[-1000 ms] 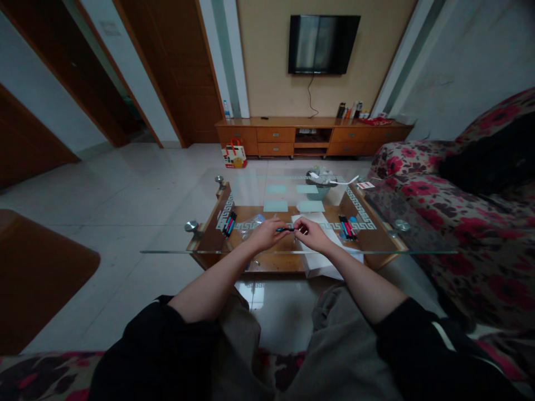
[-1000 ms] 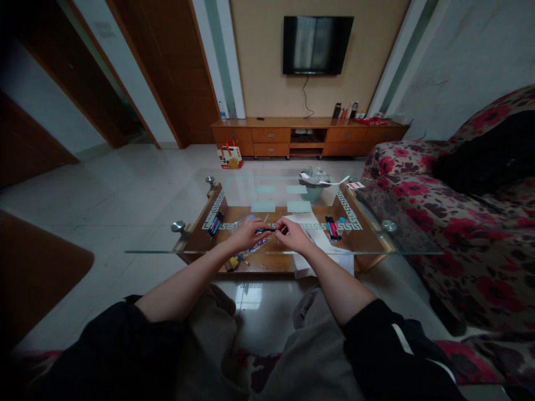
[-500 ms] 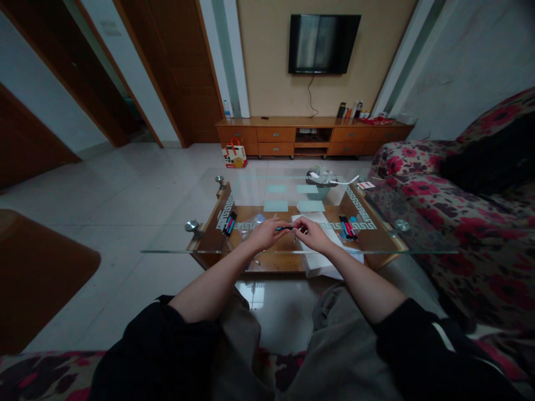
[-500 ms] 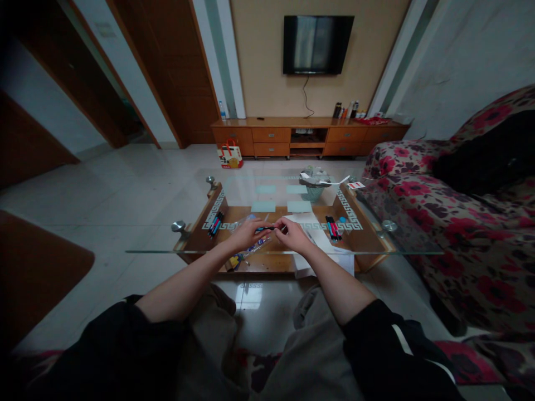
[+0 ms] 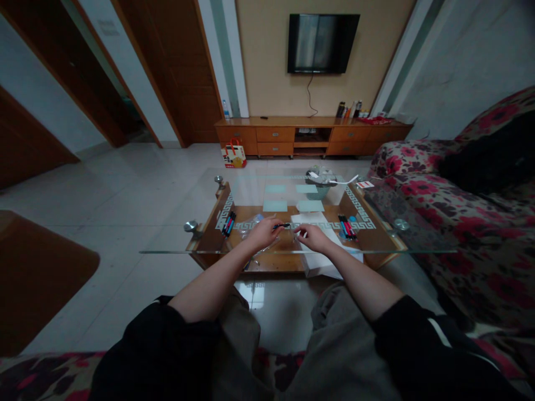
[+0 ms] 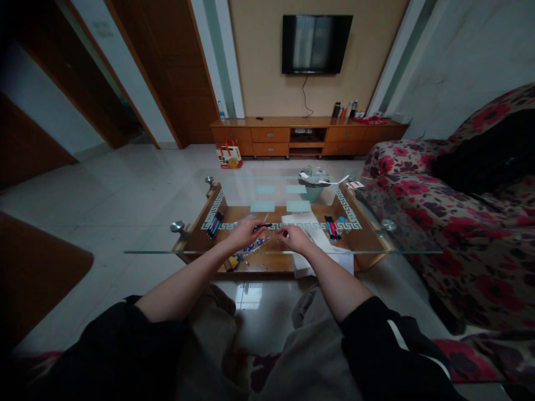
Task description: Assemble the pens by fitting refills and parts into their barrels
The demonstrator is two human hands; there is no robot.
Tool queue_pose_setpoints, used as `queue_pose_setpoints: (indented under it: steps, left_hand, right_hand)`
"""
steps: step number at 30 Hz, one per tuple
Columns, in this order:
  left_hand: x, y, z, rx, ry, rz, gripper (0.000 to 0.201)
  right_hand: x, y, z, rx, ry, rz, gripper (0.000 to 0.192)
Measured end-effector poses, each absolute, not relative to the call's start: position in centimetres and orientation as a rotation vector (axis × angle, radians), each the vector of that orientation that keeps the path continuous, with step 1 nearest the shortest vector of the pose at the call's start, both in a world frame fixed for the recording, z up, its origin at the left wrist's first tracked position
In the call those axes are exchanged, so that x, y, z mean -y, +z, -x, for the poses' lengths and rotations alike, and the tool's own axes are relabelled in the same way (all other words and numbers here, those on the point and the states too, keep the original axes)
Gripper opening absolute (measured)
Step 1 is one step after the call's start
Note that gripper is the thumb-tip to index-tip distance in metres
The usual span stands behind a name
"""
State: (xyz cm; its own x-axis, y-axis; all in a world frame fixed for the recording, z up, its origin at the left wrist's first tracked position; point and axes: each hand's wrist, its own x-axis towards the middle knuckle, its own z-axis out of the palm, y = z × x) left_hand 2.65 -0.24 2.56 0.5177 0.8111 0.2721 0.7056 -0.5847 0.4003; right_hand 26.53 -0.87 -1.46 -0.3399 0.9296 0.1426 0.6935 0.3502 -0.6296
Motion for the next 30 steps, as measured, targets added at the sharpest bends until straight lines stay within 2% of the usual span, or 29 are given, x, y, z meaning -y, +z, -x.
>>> queue_pose_setpoints:
  steps: [17, 30]
  left_hand:
    - [0.3, 2.7, -2.9, -1.239, 0.679, -2.53, 0.023]
    - [0.4, 3.0, -3.0, -1.281, 0.634, -2.522, 0.022]
  right_hand:
    - [0.4, -2.2, -26.2, 2.185, 0.683, 1.435, 0.017]
    - [0.6, -0.7, -26.1, 1.933, 0.464, 1.468, 0.004]
